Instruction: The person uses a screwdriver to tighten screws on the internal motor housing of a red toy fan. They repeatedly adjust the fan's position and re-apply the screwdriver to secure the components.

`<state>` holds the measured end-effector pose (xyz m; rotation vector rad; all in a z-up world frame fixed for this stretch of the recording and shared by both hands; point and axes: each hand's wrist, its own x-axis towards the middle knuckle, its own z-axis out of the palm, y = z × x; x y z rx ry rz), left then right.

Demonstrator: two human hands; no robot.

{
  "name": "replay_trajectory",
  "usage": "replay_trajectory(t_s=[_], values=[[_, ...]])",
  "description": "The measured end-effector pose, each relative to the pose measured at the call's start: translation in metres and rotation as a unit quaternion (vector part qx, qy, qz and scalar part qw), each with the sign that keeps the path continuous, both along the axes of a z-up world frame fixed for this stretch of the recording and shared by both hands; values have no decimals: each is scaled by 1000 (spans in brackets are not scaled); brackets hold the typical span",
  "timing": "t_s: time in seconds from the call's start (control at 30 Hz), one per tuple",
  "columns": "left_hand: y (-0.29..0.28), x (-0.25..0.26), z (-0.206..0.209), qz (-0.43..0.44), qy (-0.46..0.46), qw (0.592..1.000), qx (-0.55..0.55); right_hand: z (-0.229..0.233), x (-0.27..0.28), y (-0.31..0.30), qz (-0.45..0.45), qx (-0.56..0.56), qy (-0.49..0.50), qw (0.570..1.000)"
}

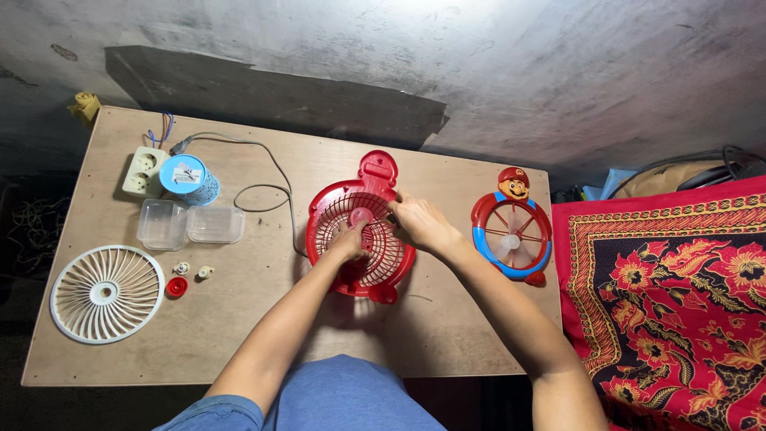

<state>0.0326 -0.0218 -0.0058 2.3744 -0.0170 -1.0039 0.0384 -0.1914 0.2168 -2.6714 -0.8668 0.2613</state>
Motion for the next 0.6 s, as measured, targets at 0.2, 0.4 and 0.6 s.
replay_trajectory(t_s=[0.2, 0.4, 0.6], values=[[3, -5, 7, -5, -9, 1000, 5, 6, -11, 6, -67, 237, 10, 969], [5, -8, 10, -15, -38, 999, 16, -8, -12, -4, -21, 338, -98, 936], [18, -22, 36, -12, -172, 985, -22, -17, -11, 1, -100, 347, -80, 929]])
